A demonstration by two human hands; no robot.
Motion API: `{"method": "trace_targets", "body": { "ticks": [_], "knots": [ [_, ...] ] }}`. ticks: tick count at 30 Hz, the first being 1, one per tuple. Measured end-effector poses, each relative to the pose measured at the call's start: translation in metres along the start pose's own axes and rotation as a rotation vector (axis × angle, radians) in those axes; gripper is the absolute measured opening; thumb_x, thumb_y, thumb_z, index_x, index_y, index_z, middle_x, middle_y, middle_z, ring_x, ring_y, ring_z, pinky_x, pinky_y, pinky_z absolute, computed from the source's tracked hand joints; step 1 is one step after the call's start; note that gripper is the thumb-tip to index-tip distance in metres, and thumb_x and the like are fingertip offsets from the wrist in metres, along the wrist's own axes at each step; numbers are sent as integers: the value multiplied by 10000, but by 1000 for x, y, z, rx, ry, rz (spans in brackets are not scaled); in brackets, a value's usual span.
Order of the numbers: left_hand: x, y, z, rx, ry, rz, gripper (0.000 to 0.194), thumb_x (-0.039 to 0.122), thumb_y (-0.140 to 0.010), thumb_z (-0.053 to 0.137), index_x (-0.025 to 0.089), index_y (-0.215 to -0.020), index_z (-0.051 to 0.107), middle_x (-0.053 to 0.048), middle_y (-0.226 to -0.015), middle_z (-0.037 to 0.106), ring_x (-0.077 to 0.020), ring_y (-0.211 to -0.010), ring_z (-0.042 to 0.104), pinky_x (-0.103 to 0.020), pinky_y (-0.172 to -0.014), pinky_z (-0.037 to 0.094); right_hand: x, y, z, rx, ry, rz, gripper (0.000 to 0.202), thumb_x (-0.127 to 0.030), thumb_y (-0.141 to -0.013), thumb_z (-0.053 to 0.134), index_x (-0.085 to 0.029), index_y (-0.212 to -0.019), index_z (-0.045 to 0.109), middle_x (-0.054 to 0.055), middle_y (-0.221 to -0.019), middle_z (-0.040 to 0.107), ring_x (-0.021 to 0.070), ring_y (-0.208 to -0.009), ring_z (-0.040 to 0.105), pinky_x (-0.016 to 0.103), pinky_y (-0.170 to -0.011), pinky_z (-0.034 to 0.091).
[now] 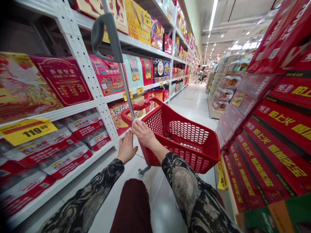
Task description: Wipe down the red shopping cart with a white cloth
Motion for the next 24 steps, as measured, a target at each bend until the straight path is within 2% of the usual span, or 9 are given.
{"method": "trace_targets", "body": {
  "ticks": [2, 4, 9, 11, 14, 18, 20, 22, 24],
  "knots": [
    [-4, 10, 10, -28, 13, -28, 744, 214, -726, 515, 78, -1393, 214, -187, -1478, 238, -296, -1372, 203, -555, -1066, 244, -17, 4, 12, -46, 23, -155, 301, -150, -912, 413, -136, -1176, 558, 98, -1363, 462, 233, -1333, 297, 443, -1096, 290],
    [-9, 20, 18, -51, 14, -51, 730, 203, -726, 508, 76, -1388, 230, -189, -1480, 230, -298, -1373, 198, -557, -1063, 247, -28, 13, 28, -79, 44, -240, 278, -147, -911, 415, -125, -1133, 580, 100, -1324, 503, 233, -1305, 348, 435, -1083, 317],
    [-16, 42, 32, -95, -6, -57, 710, 194, -727, 496, 76, -1383, 252, -185, -1482, 226, -292, -1375, 194, -554, -1068, 235, -47, 57, 74, -170, 61, -296, 233, -127, -900, 432, -106, -1038, 618, 116, -1219, 582, 214, -1240, 439, 419, -1051, 365],
    [-16, 47, 36, -102, -14, -48, 710, 191, -727, 491, 75, -1385, 249, -184, -1482, 225, -287, -1375, 195, -553, -1070, 231, -52, 72, 82, -218, 39, -286, 211, -127, -894, 448, -98, -995, 630, 120, -1179, 605, 209, -1225, 456, 410, -1047, 370],
    [-16, 51, 39, -94, -19, -41, 718, 193, -727, 492, 80, -1390, 240, -185, -1482, 225, -288, -1374, 197, -553, -1069, 234, -51, 76, 67, -200, -12, -216, 229, -126, -894, 450, -109, -1055, 612, 121, -1226, 579, 210, -1254, 424, 426, -1057, 352],
    [-12, 49, 37, -73, -29, -52, 714, 206, -737, 487, 78, -1392, 234, -190, -1480, 230, -298, -1372, 200, -562, -1062, 245, -32, 54, 16, -48, -34, -77, 348, -131, -913, 396, -172, -1241, 508, 78, -1390, 431, 227, -1342, 279, 481, -1100, 263],
    [-5, 48, 34, -64, -23, -44, 715, 201, -736, 483, 66, -1391, 230, -198, -1478, 230, -304, -1373, 194, -576, -1056, 244, -20, 45, 0, -18, -50, -23, 383, -124, -915, 377, -179, -1282, 472, 70, -1412, 399, 223, -1355, 248, 494, -1111, 230],
    [4, 49, 32, -63, -13, -28, 718, 191, -731, 482, 61, -1390, 228, -200, -1478, 228, -307, -1373, 190, -582, -1054, 242, -13, 45, -2, -27, -71, 3, 409, -109, -909, 364, -165, -1305, 447, 78, -1412, 398, 218, -1354, 250, 490, -1115, 221],
    [15, 51, 33, -77, -17, -4, 716, 185, -728, 480, 59, -1389, 233, -196, -1480, 223, -306, -1374, 188, -581, -1056, 238, -11, 55, 6, -58, -84, 6, 428, -98, -902, 355, -150, -1320, 431, 87, -1405, 407, 215, -1348, 266, 471, -1116, 229]
  ]
}}
Point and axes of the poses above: each hand's wrist, its own y-axis away from the middle knuckle, its own z-axis out of the palm, x = y × z, the point moved 10 cm from there along -y, towards the middle knuckle
